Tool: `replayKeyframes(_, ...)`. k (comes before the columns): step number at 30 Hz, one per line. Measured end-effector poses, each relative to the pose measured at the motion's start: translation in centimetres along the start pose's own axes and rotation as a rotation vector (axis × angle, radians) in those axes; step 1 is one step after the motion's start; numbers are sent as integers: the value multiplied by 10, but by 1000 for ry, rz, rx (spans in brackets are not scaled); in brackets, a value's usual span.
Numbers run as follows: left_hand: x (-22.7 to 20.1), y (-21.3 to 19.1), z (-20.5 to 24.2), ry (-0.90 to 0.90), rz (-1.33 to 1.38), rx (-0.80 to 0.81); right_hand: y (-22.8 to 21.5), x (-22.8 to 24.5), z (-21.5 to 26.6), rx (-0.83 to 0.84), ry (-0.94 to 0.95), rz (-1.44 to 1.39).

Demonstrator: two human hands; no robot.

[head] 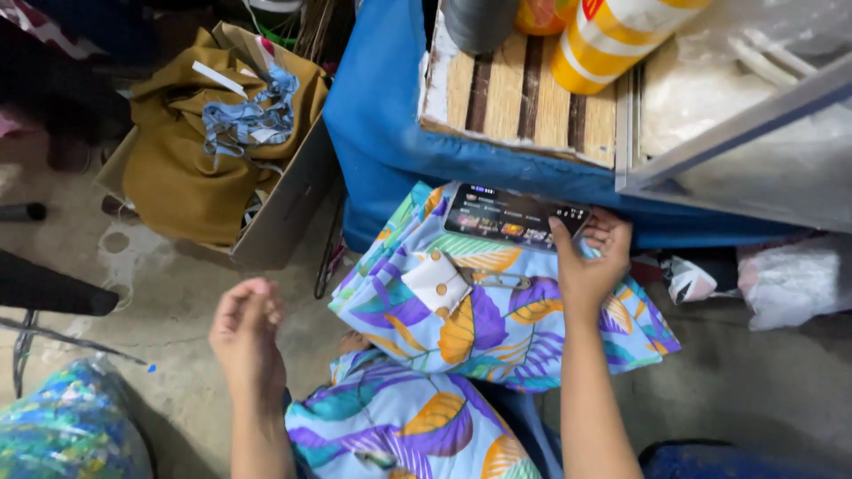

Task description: Hand-sewing the final seam of a patterned pillowcase to close it.

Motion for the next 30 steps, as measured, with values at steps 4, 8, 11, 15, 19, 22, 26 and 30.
replayKeyframes(4,0,23,7,-38,-91,66,-4,15,-1,-40,-88,108)
replayKeyframes(8,-6,30,5,-18,-105,57,7,100,13,-17,-440,320)
replayKeyframes(11,-3,28,4,-29,-106,39,40,113,34,137,-598,467)
replayKeyframes(15,-3,26,3,-34,-90,34,61,108,42,227,-562,575)
replayKeyframes(19,-6,24,2,-23,-113,33,70,88,43,331,-445,655)
replayKeyframes(22,-4,24,-1,-19,-104,52,70,89,45,321,-462,633)
replayKeyframes(26,-6,24,-1,-14,-99,52,70,92,50,296,-591,557)
replayKeyframes(30,-5,23,0,-34,-96,42,60,103,49,217,-650,437)
Point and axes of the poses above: each hand's wrist, its own z-axis away from the middle knuckle, its own y-axis out of the palm, x = y × z, the point moved 10 cm from there along -z, towards the middle knuckle, and after that the axes turned 8 degrees about -y, right-handed, at the moved point
